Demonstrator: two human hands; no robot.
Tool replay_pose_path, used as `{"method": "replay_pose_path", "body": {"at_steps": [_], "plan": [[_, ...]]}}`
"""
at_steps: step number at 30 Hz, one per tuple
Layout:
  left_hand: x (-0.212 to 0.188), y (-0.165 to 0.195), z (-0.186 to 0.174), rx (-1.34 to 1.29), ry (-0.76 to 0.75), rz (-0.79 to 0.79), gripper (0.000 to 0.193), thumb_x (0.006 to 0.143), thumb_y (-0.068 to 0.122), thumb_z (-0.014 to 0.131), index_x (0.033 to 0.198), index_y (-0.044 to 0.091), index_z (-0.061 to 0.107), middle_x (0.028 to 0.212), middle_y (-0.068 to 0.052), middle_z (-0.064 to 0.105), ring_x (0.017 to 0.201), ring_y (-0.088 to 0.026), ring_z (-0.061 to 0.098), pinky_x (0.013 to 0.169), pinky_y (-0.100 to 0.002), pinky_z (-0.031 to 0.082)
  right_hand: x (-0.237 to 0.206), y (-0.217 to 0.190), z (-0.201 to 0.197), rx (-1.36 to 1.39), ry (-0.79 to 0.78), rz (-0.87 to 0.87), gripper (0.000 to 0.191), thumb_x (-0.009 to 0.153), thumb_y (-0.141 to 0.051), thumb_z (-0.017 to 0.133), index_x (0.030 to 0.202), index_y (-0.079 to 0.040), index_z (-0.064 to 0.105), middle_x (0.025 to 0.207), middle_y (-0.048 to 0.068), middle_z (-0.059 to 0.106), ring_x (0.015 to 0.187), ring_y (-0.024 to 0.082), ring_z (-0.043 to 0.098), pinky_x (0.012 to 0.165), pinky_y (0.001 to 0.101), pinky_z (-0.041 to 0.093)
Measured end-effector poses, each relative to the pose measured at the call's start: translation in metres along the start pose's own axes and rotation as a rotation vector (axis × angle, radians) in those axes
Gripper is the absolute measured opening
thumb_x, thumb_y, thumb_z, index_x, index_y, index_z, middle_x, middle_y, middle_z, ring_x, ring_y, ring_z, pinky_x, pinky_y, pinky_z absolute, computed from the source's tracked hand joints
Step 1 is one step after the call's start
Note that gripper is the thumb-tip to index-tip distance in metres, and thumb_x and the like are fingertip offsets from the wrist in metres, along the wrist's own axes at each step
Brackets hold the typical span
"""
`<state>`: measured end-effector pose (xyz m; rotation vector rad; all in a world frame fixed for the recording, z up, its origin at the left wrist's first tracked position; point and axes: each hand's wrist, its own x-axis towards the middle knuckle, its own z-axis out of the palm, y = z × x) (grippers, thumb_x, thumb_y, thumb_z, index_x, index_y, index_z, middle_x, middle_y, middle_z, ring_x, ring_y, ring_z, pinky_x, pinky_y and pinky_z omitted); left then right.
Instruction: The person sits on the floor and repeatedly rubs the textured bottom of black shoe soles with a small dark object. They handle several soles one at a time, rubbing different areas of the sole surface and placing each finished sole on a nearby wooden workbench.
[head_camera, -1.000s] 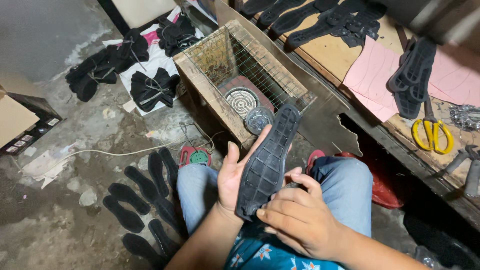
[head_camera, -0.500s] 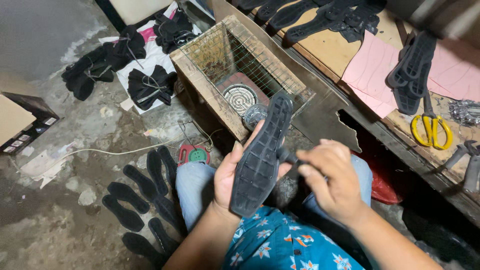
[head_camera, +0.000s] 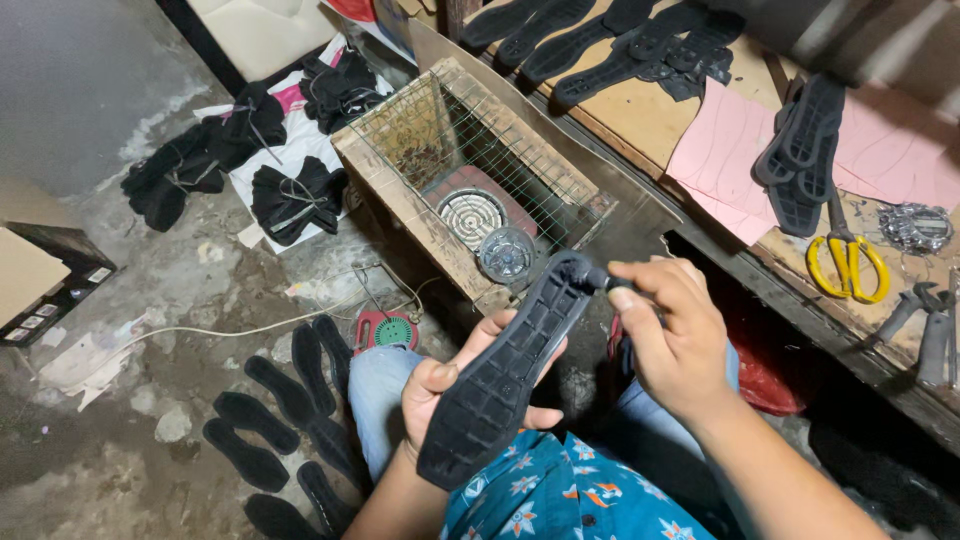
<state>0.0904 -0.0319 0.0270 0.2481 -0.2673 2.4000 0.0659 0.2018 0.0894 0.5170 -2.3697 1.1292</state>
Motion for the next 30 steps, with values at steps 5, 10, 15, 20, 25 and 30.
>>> {"method": "replay_pose_path", "body": {"at_steps": [5, 10, 15, 20, 25, 30], "plan": [[-0.006, 0.006, -0.010, 0.059, -0.017, -0.026, 0.072, 0.092, 0.017, 0.066, 0.157, 0.008, 0.037, 0.157, -0.022, 0.042, 0.148, -0.034, 0.043, 0.116, -0.074, 0.037, -0.006, -0.005, 0.004, 0.021, -0.127, -0.199, 0.024, 0.088, -0.014, 0.070, 0.111, -0.006, 0.069, 0.093, 0.007, 0.066, 0.096, 0.024, 0.063, 0.110, 0.0493, 0.040], [-0.009, 0.006, -0.011, 0.137, 0.048, -0.048, 0.075, 0.087, 0.018, 0.066, 0.154, 0.006, 0.035, 0.158, -0.022, 0.041, 0.147, -0.031, 0.046, 0.111, -0.071, 0.041, -0.001, 0.000, 0.004, 0.017, 0.031, -0.037, 0.023, 0.097, -0.011, 0.066, 0.119, -0.006, 0.068, 0.103, 0.008, 0.066, 0.106, 0.028, 0.062, 0.113, 0.0434, 0.044], [-0.010, 0.007, -0.008, 0.166, 0.041, -0.049, 0.076, 0.089, 0.018, 0.065, 0.157, 0.004, 0.034, 0.158, -0.020, 0.042, 0.141, -0.030, 0.050, 0.112, -0.070, 0.045, -0.003, 0.007, 0.002, -0.016, -0.019, -0.111, 0.023, 0.093, -0.011, 0.069, 0.115, -0.004, 0.069, 0.095, 0.008, 0.065, 0.098, 0.026, 0.062, 0.108, 0.0426, 0.046], [-0.010, 0.008, -0.009, 0.159, 0.077, -0.044, 0.076, 0.085, 0.019, 0.066, 0.153, 0.003, 0.034, 0.155, -0.025, 0.042, 0.141, -0.033, 0.051, 0.108, -0.069, 0.047, 0.005, 0.022, 0.001, 0.265, 0.103, 0.283, 0.022, 0.102, -0.010, 0.063, 0.121, -0.002, 0.068, 0.100, 0.006, 0.062, 0.090, 0.014, 0.061, 0.083, 0.0274, 0.048], [-0.012, 0.009, -0.013, 0.136, 0.069, -0.036, 0.076, 0.087, 0.018, 0.065, 0.154, 0.002, 0.034, 0.155, -0.024, 0.042, 0.141, -0.034, 0.050, 0.109, -0.070, 0.047, -0.013, 0.029, 0.001, 0.159, -0.002, 0.159, 0.023, 0.098, -0.009, 0.065, 0.119, 0.000, 0.069, 0.097, 0.006, 0.063, 0.089, 0.012, 0.059, 0.083, 0.0246, 0.047], [-0.010, 0.010, -0.012, 0.143, 0.060, 0.039, 0.069, 0.088, 0.019, 0.064, 0.149, 0.003, 0.036, 0.159, -0.027, 0.039, 0.155, -0.038, 0.036, 0.108, -0.068, 0.045, -0.020, 0.067, 0.011, 0.462, 0.100, 0.483, 0.025, 0.101, -0.012, 0.062, 0.123, 0.000, 0.068, 0.105, 0.005, 0.068, 0.094, 0.010, 0.061, 0.086, 0.0256, 0.048]]}}
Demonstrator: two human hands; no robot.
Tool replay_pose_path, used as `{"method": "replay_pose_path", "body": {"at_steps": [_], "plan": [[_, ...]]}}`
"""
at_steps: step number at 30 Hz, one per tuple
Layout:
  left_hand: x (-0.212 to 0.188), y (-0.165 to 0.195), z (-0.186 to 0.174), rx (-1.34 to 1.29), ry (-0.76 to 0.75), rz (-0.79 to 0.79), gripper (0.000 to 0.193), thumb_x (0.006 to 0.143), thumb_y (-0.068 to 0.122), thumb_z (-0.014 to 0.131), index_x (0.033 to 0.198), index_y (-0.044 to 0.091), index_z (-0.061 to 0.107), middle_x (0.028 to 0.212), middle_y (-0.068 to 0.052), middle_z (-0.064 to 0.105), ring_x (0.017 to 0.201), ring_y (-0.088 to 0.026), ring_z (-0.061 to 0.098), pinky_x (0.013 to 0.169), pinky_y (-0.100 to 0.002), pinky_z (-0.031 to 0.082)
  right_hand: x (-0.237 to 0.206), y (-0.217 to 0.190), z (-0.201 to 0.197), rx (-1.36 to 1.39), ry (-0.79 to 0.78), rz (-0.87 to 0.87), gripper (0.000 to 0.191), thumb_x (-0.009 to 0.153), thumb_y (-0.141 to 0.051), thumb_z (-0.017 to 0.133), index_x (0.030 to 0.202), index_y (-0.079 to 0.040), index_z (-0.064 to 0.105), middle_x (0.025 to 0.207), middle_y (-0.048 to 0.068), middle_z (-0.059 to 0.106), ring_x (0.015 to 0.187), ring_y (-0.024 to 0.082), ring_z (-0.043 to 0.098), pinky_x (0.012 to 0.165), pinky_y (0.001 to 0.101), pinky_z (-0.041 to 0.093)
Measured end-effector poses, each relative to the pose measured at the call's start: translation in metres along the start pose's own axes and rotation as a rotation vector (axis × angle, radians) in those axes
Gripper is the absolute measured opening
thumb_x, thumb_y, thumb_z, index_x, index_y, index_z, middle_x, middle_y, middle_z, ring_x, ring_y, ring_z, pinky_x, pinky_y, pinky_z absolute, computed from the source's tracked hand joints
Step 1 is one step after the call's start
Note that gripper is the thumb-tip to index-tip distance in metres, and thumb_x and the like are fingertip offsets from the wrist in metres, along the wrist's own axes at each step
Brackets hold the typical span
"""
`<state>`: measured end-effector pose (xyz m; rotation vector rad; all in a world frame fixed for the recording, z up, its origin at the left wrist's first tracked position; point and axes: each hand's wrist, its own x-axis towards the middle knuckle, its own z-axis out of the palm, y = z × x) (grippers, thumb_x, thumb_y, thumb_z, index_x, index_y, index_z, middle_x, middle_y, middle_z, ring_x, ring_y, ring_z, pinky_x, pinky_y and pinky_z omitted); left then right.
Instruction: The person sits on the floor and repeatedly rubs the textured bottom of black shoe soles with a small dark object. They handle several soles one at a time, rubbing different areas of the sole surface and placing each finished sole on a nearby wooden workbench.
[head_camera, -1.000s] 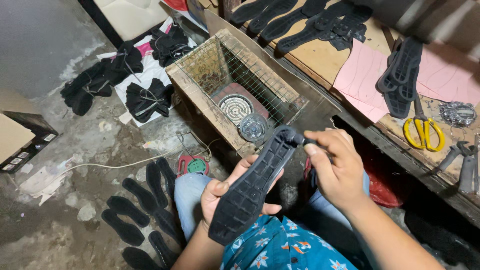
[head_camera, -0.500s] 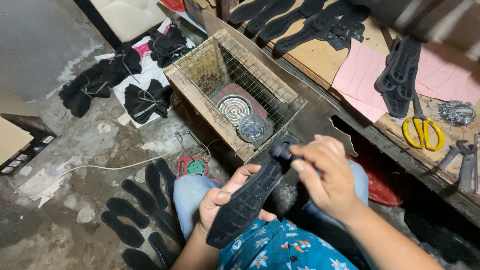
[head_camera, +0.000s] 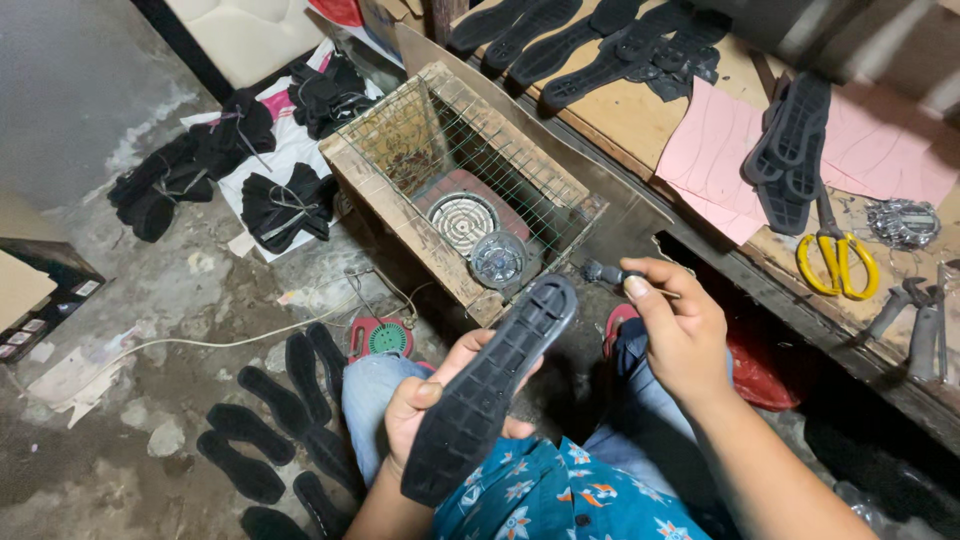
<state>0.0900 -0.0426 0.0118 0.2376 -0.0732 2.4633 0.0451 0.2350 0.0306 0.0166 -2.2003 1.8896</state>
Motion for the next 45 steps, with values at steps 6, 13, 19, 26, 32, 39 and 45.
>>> {"method": "replay_pose_path", "body": {"at_steps": [6, 13, 19, 26, 32, 39, 45], "plan": [[0.014, 0.008, 0.006, -0.152, 0.157, 0.337, 0.088, 0.086, 0.025, 0.061, 0.154, -0.018, 0.026, 0.160, -0.038, 0.030, 0.153, -0.041, 0.023, 0.123, -0.059, 0.022, 0.004, 0.045, -0.027, 0.402, 0.004, 0.277, 0.029, 0.100, -0.013, 0.062, 0.123, 0.002, 0.068, 0.101, 0.008, 0.071, 0.093, 0.016, 0.066, 0.088, 0.0315, 0.052], [0.025, 0.006, 0.015, 0.305, 0.271, 0.346, 0.087, 0.079, 0.016, 0.061, 0.156, -0.009, 0.029, 0.156, -0.029, 0.042, 0.153, -0.040, 0.032, 0.125, -0.067, 0.017, 0.003, 0.087, -0.058, 0.657, -0.011, 0.474, 0.033, 0.098, -0.016, 0.061, 0.126, 0.002, 0.065, 0.102, 0.010, 0.071, 0.091, 0.020, 0.067, 0.086, 0.0364, 0.054], [0.038, 0.010, 0.040, 0.351, 0.114, 0.413, 0.086, 0.086, 0.021, 0.067, 0.157, -0.008, 0.030, 0.153, -0.030, 0.044, 0.149, -0.039, 0.038, 0.126, -0.065, 0.020, 0.002, 0.114, -0.079, 0.772, 0.021, 0.515, 0.033, 0.097, -0.017, 0.061, 0.124, 0.002, 0.064, 0.102, 0.013, 0.071, 0.090, 0.022, 0.069, 0.086, 0.0387, 0.056], [0.077, 0.029, 0.050, 0.564, 0.205, 0.453, 0.086, 0.088, 0.029, 0.074, 0.155, -0.008, 0.033, 0.151, -0.024, 0.047, 0.138, -0.036, 0.049, 0.121, -0.056, 0.036, 0.006, 0.146, -0.094, 0.869, -0.033, 0.513, 0.032, 0.099, -0.016, 0.061, 0.123, 0.004, 0.065, 0.102, 0.012, 0.071, 0.090, 0.022, 0.068, 0.086, 0.0392, 0.056], [0.115, 0.037, 0.046, 0.611, 0.248, 0.538, 0.073, 0.089, 0.029, 0.071, 0.148, -0.004, 0.043, 0.142, -0.017, 0.056, 0.134, -0.031, 0.057, 0.117, -0.052, 0.043, 0.011, 0.175, -0.106, 0.932, -0.007, 0.592, 0.030, 0.097, -0.018, 0.061, 0.120, 0.000, 0.065, 0.099, 0.010, 0.072, 0.091, 0.023, 0.069, 0.086, 0.0421, 0.055], [0.198, 0.079, 0.034, 0.695, 0.636, 0.475, 0.042, 0.096, 0.041, 0.057, 0.122, 0.008, 0.063, 0.103, -0.013, 0.072, 0.088, -0.023, 0.068, 0.076, -0.038, 0.057, 0.020, 0.190, -0.121, 1.053, -0.033, 0.616, 0.027, 0.094, -0.018, 0.063, 0.116, -0.004, 0.066, 0.097, 0.011, 0.073, 0.094, 0.025, 0.069, 0.088, 0.0466, 0.056], [0.311, 0.092, 0.015, 1.150, 0.540, 0.521, 0.020, 0.097, 0.015, 0.063, 0.107, -0.002, 0.064, 0.087, -0.004, 0.062, 0.074, -0.015, 0.059, 0.066, -0.030, 0.050, 0.048, 0.196, -0.134, 1.008, -0.017, 0.604, 0.030, 0.094, -0.015, 0.062, 0.121, -0.004, 0.064, 0.105, 0.013, 0.072, 0.095, 0.024, 0.070, 0.088, 0.0429, 0.055]]}}
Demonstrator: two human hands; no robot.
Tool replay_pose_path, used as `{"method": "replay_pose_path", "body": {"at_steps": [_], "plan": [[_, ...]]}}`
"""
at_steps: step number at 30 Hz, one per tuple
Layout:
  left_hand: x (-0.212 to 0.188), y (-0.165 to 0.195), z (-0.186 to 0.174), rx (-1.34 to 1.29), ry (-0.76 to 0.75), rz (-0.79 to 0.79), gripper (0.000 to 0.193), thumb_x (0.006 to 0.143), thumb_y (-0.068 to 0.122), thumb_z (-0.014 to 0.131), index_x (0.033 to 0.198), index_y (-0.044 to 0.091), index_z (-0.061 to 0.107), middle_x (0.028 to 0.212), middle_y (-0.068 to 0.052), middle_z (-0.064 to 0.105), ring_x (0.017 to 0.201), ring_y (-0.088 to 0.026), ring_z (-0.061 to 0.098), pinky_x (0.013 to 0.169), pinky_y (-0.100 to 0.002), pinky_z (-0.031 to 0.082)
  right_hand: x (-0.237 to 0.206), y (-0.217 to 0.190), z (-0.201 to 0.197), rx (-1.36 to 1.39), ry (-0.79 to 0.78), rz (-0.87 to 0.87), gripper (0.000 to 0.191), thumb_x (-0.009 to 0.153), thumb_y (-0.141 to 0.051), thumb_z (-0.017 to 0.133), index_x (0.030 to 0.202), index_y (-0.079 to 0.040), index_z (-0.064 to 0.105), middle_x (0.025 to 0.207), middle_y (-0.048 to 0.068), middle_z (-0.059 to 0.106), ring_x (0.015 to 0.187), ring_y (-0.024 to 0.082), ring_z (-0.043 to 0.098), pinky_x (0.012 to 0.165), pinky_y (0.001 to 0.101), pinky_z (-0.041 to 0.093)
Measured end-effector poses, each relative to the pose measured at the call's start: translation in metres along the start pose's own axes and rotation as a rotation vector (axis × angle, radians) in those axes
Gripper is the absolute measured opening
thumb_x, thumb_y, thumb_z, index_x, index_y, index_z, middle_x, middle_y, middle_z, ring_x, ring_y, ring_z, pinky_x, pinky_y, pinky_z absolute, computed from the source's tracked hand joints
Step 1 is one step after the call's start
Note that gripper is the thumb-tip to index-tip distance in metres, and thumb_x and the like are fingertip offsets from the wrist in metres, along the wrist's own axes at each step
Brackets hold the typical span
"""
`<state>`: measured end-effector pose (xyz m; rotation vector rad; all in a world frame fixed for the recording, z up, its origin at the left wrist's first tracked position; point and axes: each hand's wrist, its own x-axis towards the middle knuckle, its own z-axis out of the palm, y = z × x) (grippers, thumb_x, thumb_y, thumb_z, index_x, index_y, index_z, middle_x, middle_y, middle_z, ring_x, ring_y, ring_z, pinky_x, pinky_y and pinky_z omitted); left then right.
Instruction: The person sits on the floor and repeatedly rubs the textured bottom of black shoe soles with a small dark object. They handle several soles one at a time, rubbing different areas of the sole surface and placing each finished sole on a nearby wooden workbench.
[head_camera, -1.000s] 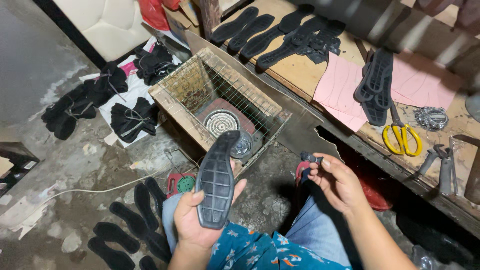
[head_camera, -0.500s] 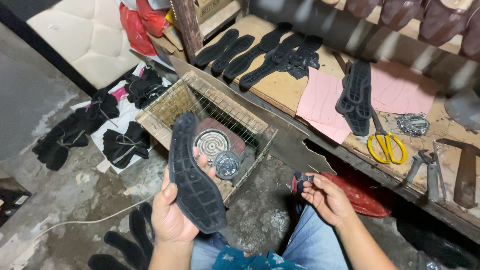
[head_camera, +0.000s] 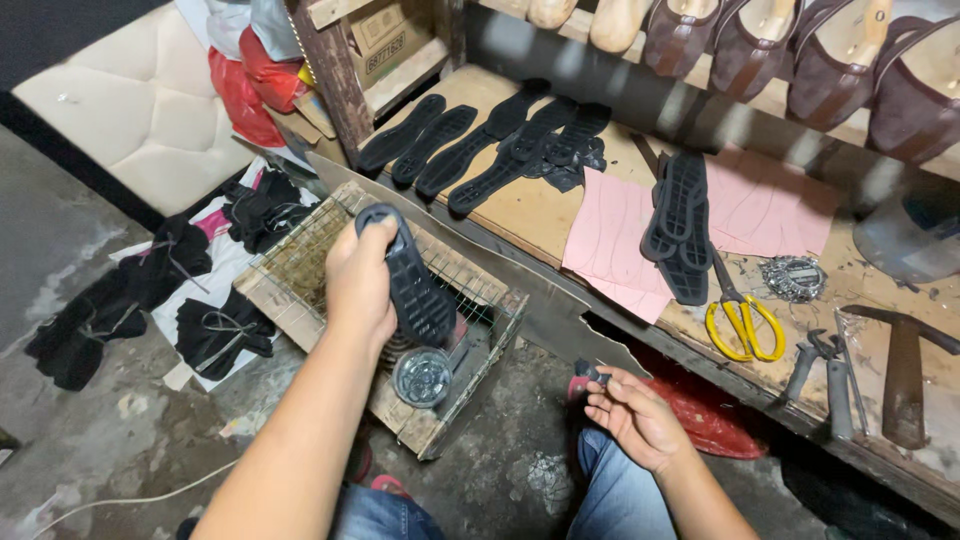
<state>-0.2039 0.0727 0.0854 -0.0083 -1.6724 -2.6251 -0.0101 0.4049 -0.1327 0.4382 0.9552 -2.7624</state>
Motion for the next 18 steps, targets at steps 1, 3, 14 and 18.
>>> {"method": "replay_pose_path", "body": {"at_steps": [1, 3, 14, 18], "plan": [[0.020, -0.002, 0.012, 0.054, 0.016, 0.021, 0.018, 0.094, 0.014, 0.064, 0.105, -0.001, 0.066, 0.086, -0.002, 0.064, 0.075, -0.013, 0.060, 0.067, -0.028, 0.051, 0.007, -0.004, 0.003, -0.007, 0.013, -0.004, 0.030, 0.093, -0.015, 0.061, 0.122, -0.004, 0.063, 0.106, 0.013, 0.072, 0.095, 0.024, 0.070, 0.087, 0.0424, 0.055], [0.058, -0.001, 0.032, 0.165, 0.054, 0.065, 0.017, 0.089, 0.013, 0.068, 0.103, 0.003, 0.068, 0.086, 0.000, 0.068, 0.076, -0.010, 0.063, 0.068, -0.024, 0.052, 0.023, -0.015, 0.013, -0.044, 0.015, -0.059, 0.031, 0.096, -0.013, 0.061, 0.125, -0.003, 0.061, 0.107, 0.013, 0.071, 0.092, 0.022, 0.070, 0.086, 0.0405, 0.056], [0.178, -0.033, 0.087, -0.229, 0.201, -0.135, 0.027, 0.085, -0.002, 0.056, 0.111, 0.005, 0.060, 0.103, -0.011, 0.065, 0.088, -0.025, 0.070, 0.077, -0.044, 0.064, 0.180, -0.139, 0.098, -1.364, 0.347, -0.636, 0.030, 0.104, -0.027, 0.054, 0.104, -0.001, 0.069, 0.080, 0.009, 0.070, 0.076, 0.018, 0.066, 0.074, 0.0315, 0.052], [0.209, -0.053, 0.100, -0.336, 0.143, -0.113, 0.032, 0.086, -0.007, 0.052, 0.115, 0.003, 0.059, 0.105, -0.014, 0.065, 0.092, -0.030, 0.071, 0.084, -0.050, 0.063, 0.201, -0.151, 0.095, -1.370, 0.392, -0.593, 0.036, 0.102, -0.035, 0.052, 0.097, -0.004, 0.068, 0.075, 0.008, 0.069, 0.071, 0.019, 0.066, 0.071, 0.0337, 0.051]]}}
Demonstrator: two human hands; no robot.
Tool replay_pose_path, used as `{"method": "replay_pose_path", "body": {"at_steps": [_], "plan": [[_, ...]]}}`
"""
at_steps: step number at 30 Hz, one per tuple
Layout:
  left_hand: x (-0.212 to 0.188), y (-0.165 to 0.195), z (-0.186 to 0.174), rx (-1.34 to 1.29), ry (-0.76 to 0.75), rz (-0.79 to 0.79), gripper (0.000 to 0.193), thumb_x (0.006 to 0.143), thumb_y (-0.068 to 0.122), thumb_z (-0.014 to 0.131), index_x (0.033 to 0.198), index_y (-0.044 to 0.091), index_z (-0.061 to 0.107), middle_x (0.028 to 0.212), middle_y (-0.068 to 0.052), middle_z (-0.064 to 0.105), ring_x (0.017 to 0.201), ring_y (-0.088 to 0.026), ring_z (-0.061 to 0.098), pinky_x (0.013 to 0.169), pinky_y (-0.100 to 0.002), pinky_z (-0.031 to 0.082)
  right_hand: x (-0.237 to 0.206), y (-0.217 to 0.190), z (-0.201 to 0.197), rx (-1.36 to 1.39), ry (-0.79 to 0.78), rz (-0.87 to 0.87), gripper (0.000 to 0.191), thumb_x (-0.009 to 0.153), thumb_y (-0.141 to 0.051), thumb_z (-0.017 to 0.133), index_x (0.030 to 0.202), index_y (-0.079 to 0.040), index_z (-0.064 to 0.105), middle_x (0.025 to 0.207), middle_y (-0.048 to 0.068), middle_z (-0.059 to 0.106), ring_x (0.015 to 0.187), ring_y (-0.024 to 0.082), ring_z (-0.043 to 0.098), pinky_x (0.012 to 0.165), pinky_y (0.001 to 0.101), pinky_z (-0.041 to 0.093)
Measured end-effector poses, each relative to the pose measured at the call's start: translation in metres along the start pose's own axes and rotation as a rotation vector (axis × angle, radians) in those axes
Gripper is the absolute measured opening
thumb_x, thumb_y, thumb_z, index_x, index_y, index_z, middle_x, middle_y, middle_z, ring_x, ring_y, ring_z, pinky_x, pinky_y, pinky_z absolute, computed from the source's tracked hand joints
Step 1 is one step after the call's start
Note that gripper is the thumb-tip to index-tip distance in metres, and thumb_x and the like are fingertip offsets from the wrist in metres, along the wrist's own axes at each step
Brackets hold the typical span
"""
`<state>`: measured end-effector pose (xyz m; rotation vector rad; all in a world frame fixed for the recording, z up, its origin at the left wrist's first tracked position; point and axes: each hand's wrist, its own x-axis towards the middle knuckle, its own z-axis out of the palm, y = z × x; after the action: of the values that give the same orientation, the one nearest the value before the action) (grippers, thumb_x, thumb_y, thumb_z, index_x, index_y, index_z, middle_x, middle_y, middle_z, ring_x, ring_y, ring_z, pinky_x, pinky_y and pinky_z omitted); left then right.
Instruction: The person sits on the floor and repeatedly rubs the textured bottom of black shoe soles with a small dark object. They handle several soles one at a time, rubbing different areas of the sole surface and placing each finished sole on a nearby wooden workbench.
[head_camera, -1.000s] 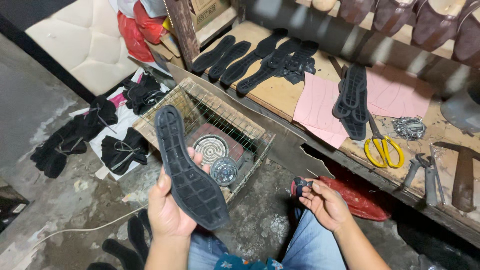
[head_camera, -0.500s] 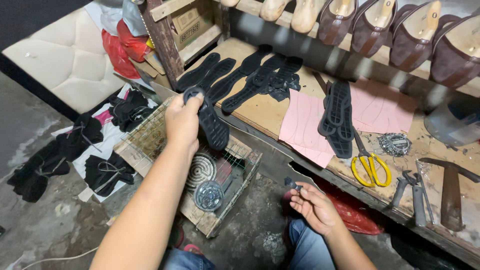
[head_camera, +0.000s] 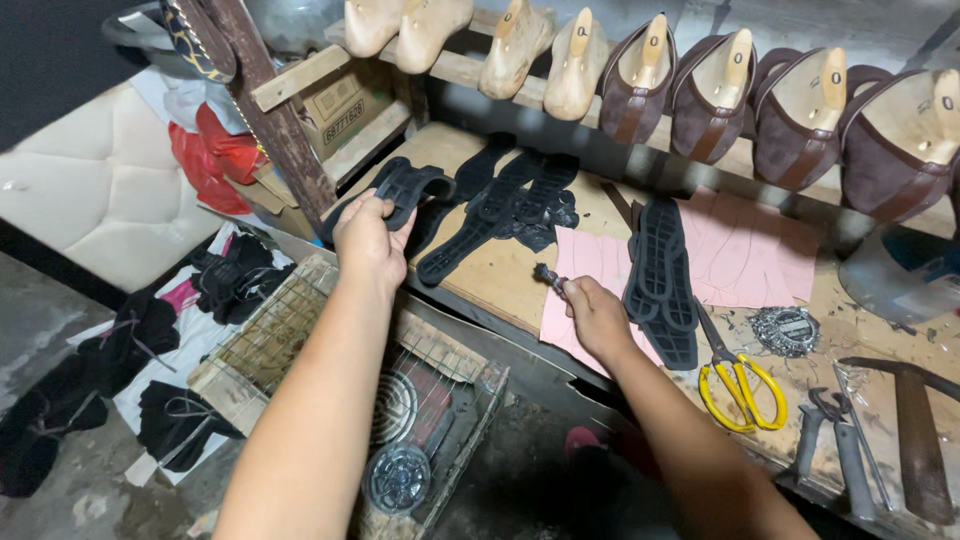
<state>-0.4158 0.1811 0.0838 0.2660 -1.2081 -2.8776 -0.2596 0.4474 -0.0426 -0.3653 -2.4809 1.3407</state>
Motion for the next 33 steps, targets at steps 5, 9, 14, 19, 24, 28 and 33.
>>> {"method": "replay_pose_path", "body": {"at_steps": [5, 9, 14, 19, 24, 28, 33], "plan": [[0.038, -0.019, 0.023, -0.020, -0.060, 0.037, 0.037, 0.089, -0.008, 0.054, 0.124, 0.002, 0.057, 0.109, -0.015, 0.063, 0.093, -0.028, 0.069, 0.087, -0.051, 0.063, 0.009, 0.015, 0.004, 0.173, 0.010, 0.100, 0.037, 0.104, -0.035, 0.051, 0.094, -0.003, 0.067, 0.070, 0.005, 0.064, 0.064, 0.015, 0.058, 0.063, 0.0312, 0.047], [0.067, -0.027, 0.045, 0.011, -0.022, 0.019, 0.044, 0.088, -0.007, 0.050, 0.129, 0.007, 0.053, 0.113, -0.014, 0.061, 0.097, -0.027, 0.067, 0.086, -0.054, 0.064, 0.020, 0.031, 0.011, 0.325, -0.004, 0.107, 0.034, 0.104, -0.030, 0.051, 0.091, -0.002, 0.066, 0.069, 0.003, 0.060, 0.062, 0.012, 0.052, 0.060, 0.0296, 0.044], [0.100, -0.040, 0.062, 0.059, 0.036, 0.066, 0.044, 0.089, -0.007, 0.050, 0.131, 0.006, 0.051, 0.121, -0.015, 0.061, 0.102, -0.028, 0.068, 0.085, -0.049, 0.065, 0.033, 0.043, 0.018, 0.374, -0.017, 0.039, 0.035, 0.106, -0.028, 0.052, 0.089, -0.001, 0.066, 0.072, 0.002, 0.058, 0.066, 0.010, 0.052, 0.062, 0.0276, 0.044], [0.120, -0.064, 0.050, 0.147, 0.205, 0.009, 0.045, 0.091, -0.005, 0.055, 0.135, 0.004, 0.050, 0.126, -0.017, 0.057, 0.106, -0.028, 0.065, 0.083, -0.044, 0.067, 0.037, 0.041, 0.017, 0.298, -0.030, 0.134, 0.034, 0.102, -0.030, 0.052, 0.088, -0.003, 0.067, 0.068, 0.002, 0.058, 0.063, 0.011, 0.053, 0.060, 0.0293, 0.046], [0.139, -0.095, 0.030, 0.269, 0.077, 0.086, 0.070, 0.080, -0.005, 0.066, 0.143, 0.005, 0.037, 0.123, -0.027, 0.059, 0.098, -0.035, 0.064, 0.074, -0.038, 0.054, 0.038, 0.039, 0.018, 0.246, -0.012, 0.124, 0.037, 0.103, -0.033, 0.054, 0.086, -0.001, 0.064, 0.067, 0.004, 0.056, 0.063, 0.013, 0.053, 0.060, 0.0310, 0.046], [0.153, -0.106, 0.017, 1.221, 0.116, 0.810, 0.076, 0.070, 0.005, 0.090, 0.129, -0.012, 0.046, 0.121, -0.033, 0.055, 0.112, -0.047, 0.057, 0.099, -0.047, 0.047, 0.042, 0.042, 0.018, 0.142, 0.005, 0.132, 0.037, 0.102, -0.035, 0.054, 0.088, -0.004, 0.066, 0.068, 0.006, 0.061, 0.064, 0.014, 0.058, 0.062, 0.0316, 0.048], [0.170, -0.109, 0.021, 1.111, 0.058, 0.622, 0.074, 0.073, 0.011, 0.089, 0.131, -0.009, 0.049, 0.120, -0.028, 0.064, 0.113, -0.040, 0.065, 0.101, -0.042, 0.049, 0.047, 0.045, 0.019, 0.144, 0.030, 0.129, 0.029, 0.099, -0.030, 0.054, 0.092, -0.006, 0.067, 0.069, 0.007, 0.065, 0.063, 0.017, 0.061, 0.062, 0.0326, 0.050]]}}
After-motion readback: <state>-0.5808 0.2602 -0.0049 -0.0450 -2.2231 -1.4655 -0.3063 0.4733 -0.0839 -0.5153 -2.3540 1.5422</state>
